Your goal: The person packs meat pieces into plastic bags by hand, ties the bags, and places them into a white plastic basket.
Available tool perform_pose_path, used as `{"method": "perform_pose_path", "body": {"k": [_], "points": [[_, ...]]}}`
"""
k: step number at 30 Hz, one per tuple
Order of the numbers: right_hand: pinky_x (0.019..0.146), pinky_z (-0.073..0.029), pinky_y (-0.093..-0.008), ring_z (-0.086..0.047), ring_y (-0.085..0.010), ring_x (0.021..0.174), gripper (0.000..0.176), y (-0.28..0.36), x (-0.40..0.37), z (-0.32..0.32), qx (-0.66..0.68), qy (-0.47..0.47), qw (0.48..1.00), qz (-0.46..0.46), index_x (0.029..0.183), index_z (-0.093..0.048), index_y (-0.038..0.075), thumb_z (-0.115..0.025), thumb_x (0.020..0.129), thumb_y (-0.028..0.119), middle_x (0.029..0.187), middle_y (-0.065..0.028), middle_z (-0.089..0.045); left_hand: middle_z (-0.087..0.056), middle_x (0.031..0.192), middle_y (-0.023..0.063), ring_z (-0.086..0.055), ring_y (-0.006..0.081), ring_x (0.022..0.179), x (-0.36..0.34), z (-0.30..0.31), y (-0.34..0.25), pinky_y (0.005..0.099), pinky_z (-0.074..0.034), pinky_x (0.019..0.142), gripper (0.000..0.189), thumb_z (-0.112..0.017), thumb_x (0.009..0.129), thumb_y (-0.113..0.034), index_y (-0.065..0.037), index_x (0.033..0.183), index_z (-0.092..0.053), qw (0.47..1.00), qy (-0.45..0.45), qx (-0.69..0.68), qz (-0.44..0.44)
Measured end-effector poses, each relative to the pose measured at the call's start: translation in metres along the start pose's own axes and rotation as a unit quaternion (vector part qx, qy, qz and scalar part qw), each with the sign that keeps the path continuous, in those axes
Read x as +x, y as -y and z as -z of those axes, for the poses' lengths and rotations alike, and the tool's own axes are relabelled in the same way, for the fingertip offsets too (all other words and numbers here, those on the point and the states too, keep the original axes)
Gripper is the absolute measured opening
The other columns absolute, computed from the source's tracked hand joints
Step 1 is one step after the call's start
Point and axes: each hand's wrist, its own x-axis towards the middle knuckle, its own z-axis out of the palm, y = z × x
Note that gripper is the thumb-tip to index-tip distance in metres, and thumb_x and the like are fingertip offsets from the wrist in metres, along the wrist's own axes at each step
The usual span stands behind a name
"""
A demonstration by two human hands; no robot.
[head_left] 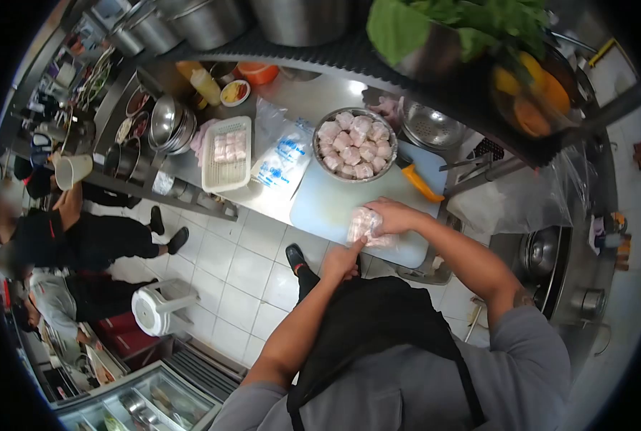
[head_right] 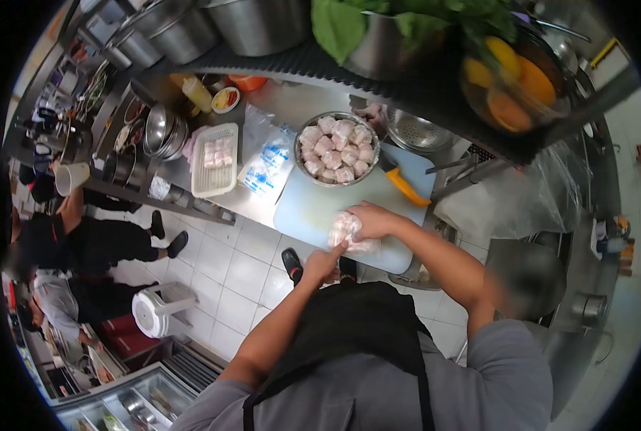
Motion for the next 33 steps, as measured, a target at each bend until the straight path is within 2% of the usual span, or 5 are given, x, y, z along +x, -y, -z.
{"method": "perform_pose_path", "body": {"k": [3,6,12,15,33], "points": [[0.104,-0.044,-0.0403,-0.052,-0.0380,0.122,0.085,0.021,-0.009,-0.008,0.027,-0.010,0.998,-0.061,0.140,-0.048,0.003,-0.081,0.066,0.030,0.127,-0.0239,-0.056,-0.066,0.118,0.0148,-0.065,0.0216,0.107,0.022,-0.018,0.045,0.0438,-0.051,0.092,0.080,-0.061,0.089,-0.064,0.006,0.128,-0.052,0.981,0.066,-0.180,-0.001],[0.105,-0.043,-0.0405,-0.052,-0.0398,0.121,0.086,0.039,-0.015,-0.019,0.062,-0.029,0.993,-0.097,0.141,-0.047,0.002,-0.081,0.067,0.030,0.127,-0.0238,-0.054,-0.063,0.123,0.0115,-0.062,0.0206,0.111,0.055,-0.033,0.084,0.0398,-0.050,0.094,0.059,-0.057,0.098,-0.050,0.001,0.128,-0.052,0.896,0.150,-0.388,-0.156],[0.106,-0.041,-0.0446,-0.047,-0.0419,0.124,0.088,0.050,-0.026,-0.044,0.041,-0.117,0.988,-0.093,0.144,-0.041,0.001,-0.081,0.071,0.030,0.133,-0.0254,-0.046,-0.060,0.126,0.0113,-0.061,0.0214,0.110,0.028,-0.027,0.065,0.0385,-0.052,0.092,0.041,-0.059,0.101,-0.029,-0.003,0.131,-0.051,0.784,0.203,-0.573,-0.128],[0.105,-0.041,-0.0471,-0.045,-0.0430,0.125,0.085,0.052,-0.029,-0.059,0.014,-0.173,0.984,-0.037,0.145,-0.040,0.001,-0.079,0.075,0.030,0.137,-0.0254,-0.043,-0.059,0.127,0.0107,-0.061,0.0228,0.113,0.028,-0.037,0.047,0.0399,-0.054,0.091,0.042,-0.060,0.100,-0.022,-0.004,0.136,-0.048,0.829,0.118,-0.522,-0.162],[0.106,-0.040,-0.0492,-0.045,-0.0453,0.125,0.077,0.124,0.033,-0.069,0.022,-0.208,0.970,0.124,0.141,-0.045,0.001,-0.077,0.080,0.035,0.139,-0.0274,-0.043,-0.062,0.125,0.0123,-0.062,0.0218,0.111,-0.013,0.055,0.061,0.0357,-0.050,0.094,0.036,-0.053,0.103,-0.019,0.002,0.132,-0.052,0.771,0.011,-0.577,-0.271]]}}
